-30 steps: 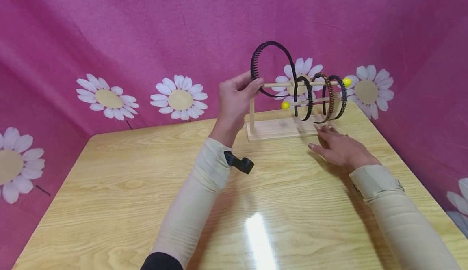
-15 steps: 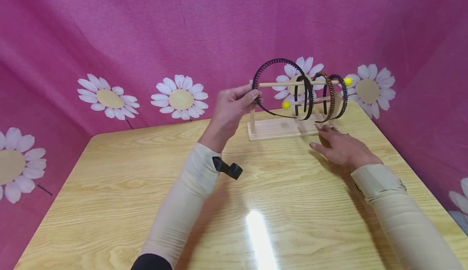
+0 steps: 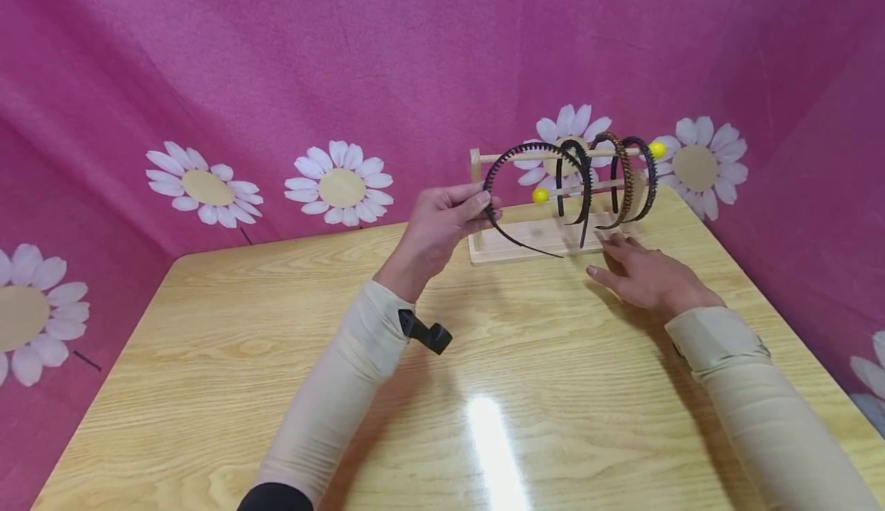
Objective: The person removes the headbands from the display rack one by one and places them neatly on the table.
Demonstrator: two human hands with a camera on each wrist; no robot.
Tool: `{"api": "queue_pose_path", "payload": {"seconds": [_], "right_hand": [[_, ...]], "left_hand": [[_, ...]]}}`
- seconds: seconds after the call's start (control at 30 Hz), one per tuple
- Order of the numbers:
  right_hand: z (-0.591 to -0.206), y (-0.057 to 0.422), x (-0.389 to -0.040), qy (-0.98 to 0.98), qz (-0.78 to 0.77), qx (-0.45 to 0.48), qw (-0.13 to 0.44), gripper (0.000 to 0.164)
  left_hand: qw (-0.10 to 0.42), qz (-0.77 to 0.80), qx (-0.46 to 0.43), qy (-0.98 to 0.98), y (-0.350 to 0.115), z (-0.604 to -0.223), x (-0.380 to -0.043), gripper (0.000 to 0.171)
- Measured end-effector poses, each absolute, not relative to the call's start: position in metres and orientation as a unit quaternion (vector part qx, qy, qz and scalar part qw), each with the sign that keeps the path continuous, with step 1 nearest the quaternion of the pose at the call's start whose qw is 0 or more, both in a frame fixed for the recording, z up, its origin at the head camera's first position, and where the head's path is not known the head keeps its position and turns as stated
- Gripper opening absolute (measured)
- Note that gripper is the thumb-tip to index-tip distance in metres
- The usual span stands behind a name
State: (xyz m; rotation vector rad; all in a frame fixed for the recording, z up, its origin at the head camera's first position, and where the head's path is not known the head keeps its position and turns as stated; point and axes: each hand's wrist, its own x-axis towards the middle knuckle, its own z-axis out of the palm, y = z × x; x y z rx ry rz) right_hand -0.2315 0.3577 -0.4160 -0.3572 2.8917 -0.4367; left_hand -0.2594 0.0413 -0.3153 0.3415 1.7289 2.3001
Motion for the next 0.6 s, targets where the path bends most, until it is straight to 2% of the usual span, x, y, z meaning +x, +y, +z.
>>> {"api": "queue_pose_path", "payload": {"seconds": [0.3,0.6], "right_hand": [[-0.418,0.358,-0.231,0.978,-0.146,-0.121,0.086,0.076],[-0.416,0.356,-0.228,0.978,-0.145,-0.128,0.076,0.076]], "left_hand": [[0.176,0.752,0.101,0.627,0.051,-0.346,-0.245,0.024],[0.209,0.741,0.067,0.635,0.052,-0.367,-0.238,0.022]]}}
